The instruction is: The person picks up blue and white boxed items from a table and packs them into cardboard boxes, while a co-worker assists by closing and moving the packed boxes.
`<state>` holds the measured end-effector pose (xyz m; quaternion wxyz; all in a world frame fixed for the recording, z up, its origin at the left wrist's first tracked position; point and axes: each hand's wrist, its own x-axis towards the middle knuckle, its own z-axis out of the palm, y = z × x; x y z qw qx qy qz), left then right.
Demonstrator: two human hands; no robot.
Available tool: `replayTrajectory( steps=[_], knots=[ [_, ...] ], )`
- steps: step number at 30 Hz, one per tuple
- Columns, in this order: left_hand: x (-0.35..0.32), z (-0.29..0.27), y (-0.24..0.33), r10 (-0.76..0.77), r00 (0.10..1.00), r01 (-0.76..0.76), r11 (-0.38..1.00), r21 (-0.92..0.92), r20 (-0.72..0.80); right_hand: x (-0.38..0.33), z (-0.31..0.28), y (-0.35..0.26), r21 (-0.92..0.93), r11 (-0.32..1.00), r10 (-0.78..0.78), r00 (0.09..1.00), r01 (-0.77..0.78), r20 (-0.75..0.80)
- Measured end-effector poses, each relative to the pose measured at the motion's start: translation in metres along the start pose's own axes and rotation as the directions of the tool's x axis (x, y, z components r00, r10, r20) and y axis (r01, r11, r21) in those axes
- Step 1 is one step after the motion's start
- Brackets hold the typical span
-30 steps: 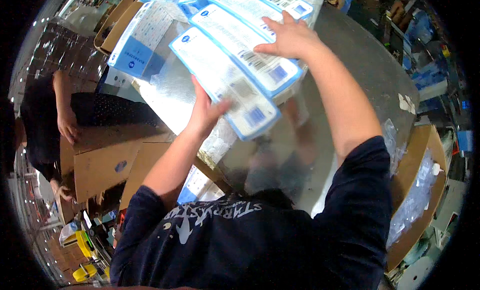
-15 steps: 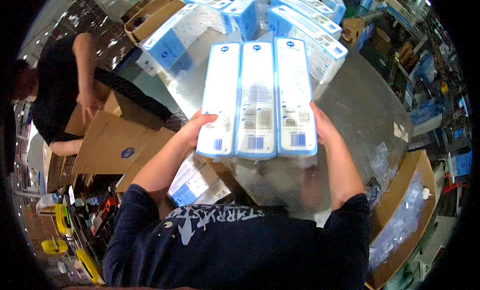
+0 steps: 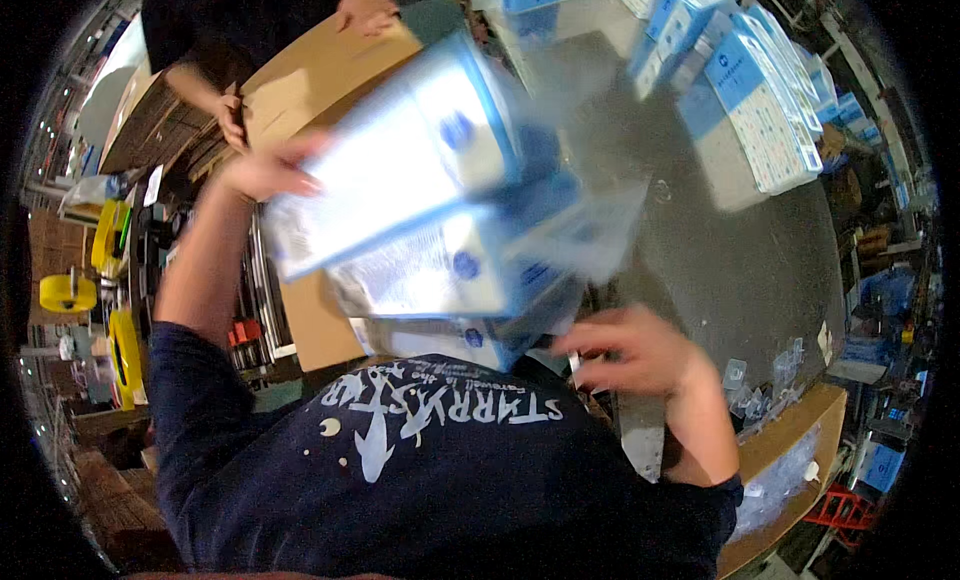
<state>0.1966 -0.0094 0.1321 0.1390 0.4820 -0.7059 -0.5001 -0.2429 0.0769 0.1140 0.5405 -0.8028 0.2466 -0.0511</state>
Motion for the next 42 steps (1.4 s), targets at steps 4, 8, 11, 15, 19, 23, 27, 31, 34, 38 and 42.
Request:
replayTrajectory(
  steps=[4, 8, 11, 15, 19, 23, 27, 31, 34, 38, 42],
  knots=[
    [0.010, 0.139, -0.087, -0.008, 0.960, 0.253, 0.458, 0.852, -0.281, 0.033, 0.001, 0.044, 0.291, 0.925, 0.374, 0.725, -0.244, -0.579],
    [-0.003, 0.171, -0.125, -0.059, 0.998, 0.038, 0.743, 0.669, 0.008, 0.091, 0.046, 0.079, 0.061, 0.706, 0.708, 0.700, -0.706, -0.094],
    [-0.081, 0.132, -0.147, -0.067, 0.806, 0.481, 0.652, 0.586, -0.588, 0.108, 0.070, 0.085, 0.013, 0.711, 0.701, 0.707, -0.703, -0.099],
    [-0.150, 0.125, -0.229, -0.591, 0.683, 0.269, 0.750, -0.605, -0.429, 0.050, 0.090, 0.160, -0.071, 0.844, 0.466, 0.791, -0.532, -0.395],
    [-0.181, 0.113, -0.180, -0.427, 0.687, 0.332, 0.904, -0.269, -0.587, 0.081, 0.117, 0.117, 0.576, 0.703, 0.547, 0.835, -0.417, -0.062],
    [-0.200, 0.109, -0.131, -0.253, 0.918, 0.324, 0.922, 0.212, -0.306, 0.105, 0.132, 0.129, 0.695, 0.639, 0.604, 0.775, -0.330, -0.187],
    [-0.170, 0.143, -0.125, -0.255, 0.964, 0.163, 0.784, 0.599, 0.071, 0.123, 0.106, 0.204, 0.883, 0.451, 0.680, 0.691, -0.128, -0.247],
    [-0.208, 0.136, -0.129, -0.201, 0.947, 0.201, 0.979, 0.027, 0.251, 0.157, 0.074, 0.063, 0.690, 0.719, 0.258, 0.954, -0.085, -0.152],
    [-0.191, 0.132, -0.118, -0.322, 0.866, 0.284, 0.946, 0.153, 0.382, 0.214, 0.125, 0.099, -0.497, 0.741, -0.415, 0.890, 0.451, 0.188],
    [-0.147, 0.105, -0.120, -0.317, 0.875, 0.483, 0.605, 0.633, -0.365, 0.269, 0.076, 0.004, -0.376, 0.920, 0.222, 0.940, -0.113, 0.260],
    [-0.125, 0.134, -0.158, -0.368, 0.751, 0.649, 0.566, 0.509, -0.548, 0.282, 0.010, 0.026, -0.677, 0.734, -0.501, 0.715, 0.054, -0.487]
  ],
)
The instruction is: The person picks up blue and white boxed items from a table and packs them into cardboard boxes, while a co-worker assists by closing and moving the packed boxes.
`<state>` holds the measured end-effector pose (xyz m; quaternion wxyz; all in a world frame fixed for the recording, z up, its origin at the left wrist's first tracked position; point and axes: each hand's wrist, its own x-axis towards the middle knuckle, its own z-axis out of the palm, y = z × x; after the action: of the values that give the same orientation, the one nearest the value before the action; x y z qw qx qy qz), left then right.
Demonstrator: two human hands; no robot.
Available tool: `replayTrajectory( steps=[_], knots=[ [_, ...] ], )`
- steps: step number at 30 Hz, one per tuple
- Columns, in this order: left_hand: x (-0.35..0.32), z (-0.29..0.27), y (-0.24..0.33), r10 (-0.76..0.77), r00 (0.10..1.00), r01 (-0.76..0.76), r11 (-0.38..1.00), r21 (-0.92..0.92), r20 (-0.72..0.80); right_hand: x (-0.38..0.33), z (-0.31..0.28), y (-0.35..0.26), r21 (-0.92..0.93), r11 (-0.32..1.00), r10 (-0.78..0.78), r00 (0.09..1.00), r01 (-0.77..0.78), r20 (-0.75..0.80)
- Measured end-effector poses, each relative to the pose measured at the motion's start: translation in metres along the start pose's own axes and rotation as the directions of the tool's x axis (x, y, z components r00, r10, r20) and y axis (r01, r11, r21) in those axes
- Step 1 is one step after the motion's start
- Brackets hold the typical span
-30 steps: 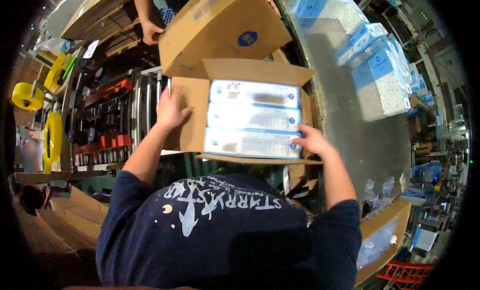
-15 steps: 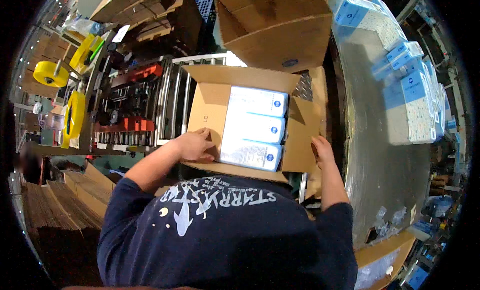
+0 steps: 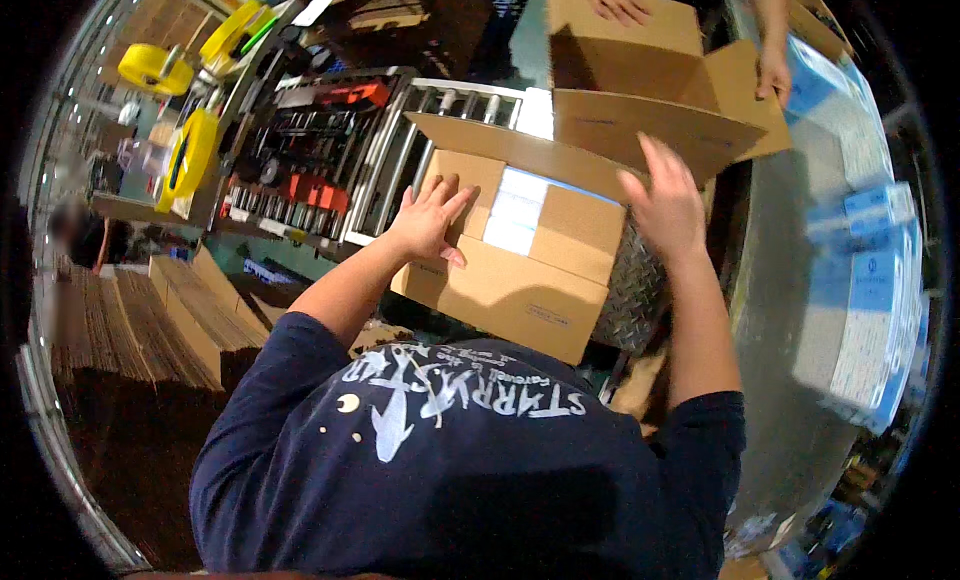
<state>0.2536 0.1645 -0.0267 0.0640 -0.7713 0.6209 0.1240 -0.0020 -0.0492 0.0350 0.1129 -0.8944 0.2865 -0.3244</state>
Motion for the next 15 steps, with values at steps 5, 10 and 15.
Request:
replayTrajectory(
  steps=[5, 10, 15],
  knots=[
    [-0.014, 0.059, -0.073, -0.127, 0.973, -0.033, 0.748, -0.663, -0.191, -0.093, 0.028, -0.007, 0.206, 0.926, 0.221, 0.897, -0.316, 0.382],
    [0.049, 0.059, -0.076, -0.147, 0.975, -0.128, 0.244, -0.961, -0.167, -0.118, 0.089, -0.034, 0.694, -0.176, 0.643, 0.453, -0.698, 0.617],
    [0.116, 0.012, -0.158, -0.166, 0.986, 0.105, 0.629, -0.770, -0.001, -0.082, 0.145, -0.113, 0.699, -0.341, 0.696, 0.331, -0.629, 0.637]
  ],
)
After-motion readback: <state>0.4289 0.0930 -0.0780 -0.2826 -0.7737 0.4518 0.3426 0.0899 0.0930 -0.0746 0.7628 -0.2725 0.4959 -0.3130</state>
